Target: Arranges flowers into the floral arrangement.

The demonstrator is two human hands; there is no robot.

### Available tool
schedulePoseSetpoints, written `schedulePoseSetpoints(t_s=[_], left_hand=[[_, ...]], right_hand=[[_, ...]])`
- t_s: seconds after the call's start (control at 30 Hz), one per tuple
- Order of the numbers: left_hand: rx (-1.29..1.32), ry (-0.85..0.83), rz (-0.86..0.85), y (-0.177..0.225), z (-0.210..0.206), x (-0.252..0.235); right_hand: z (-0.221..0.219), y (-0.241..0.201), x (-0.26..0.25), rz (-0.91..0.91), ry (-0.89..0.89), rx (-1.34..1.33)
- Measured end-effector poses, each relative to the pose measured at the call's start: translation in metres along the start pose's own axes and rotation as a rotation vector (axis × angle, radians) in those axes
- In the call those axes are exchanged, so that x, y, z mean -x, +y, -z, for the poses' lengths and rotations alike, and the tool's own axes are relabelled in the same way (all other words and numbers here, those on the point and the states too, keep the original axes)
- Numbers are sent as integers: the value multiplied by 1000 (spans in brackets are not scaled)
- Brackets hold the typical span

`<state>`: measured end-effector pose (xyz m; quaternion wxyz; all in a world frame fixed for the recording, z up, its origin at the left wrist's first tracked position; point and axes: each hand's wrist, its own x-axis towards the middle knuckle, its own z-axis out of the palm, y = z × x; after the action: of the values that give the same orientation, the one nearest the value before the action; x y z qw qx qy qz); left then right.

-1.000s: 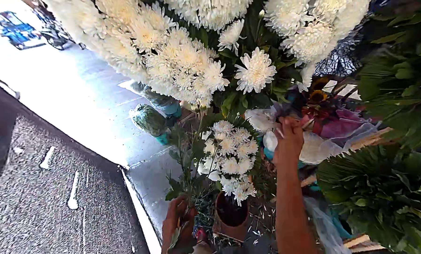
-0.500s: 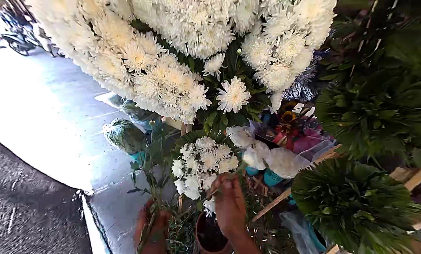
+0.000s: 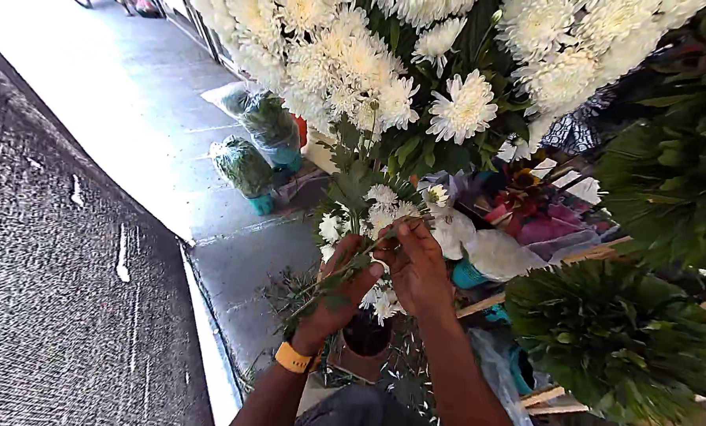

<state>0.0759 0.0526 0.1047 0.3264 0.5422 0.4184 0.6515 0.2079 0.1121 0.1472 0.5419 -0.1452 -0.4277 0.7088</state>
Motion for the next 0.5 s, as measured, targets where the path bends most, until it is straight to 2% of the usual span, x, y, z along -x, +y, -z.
schedulePoseSetpoints(t_s=[0.1,0.23,0.5], left_hand=[[-87,45,-6,-1,3,1],[-116,119,9,-9,8,8],[-75,42,2,-9,26,9]], right_hand=[[-3,4,-1,-66,-32,21],[-6,8,-7,-68,15,46],[-8,18,-12,-82,42,31]])
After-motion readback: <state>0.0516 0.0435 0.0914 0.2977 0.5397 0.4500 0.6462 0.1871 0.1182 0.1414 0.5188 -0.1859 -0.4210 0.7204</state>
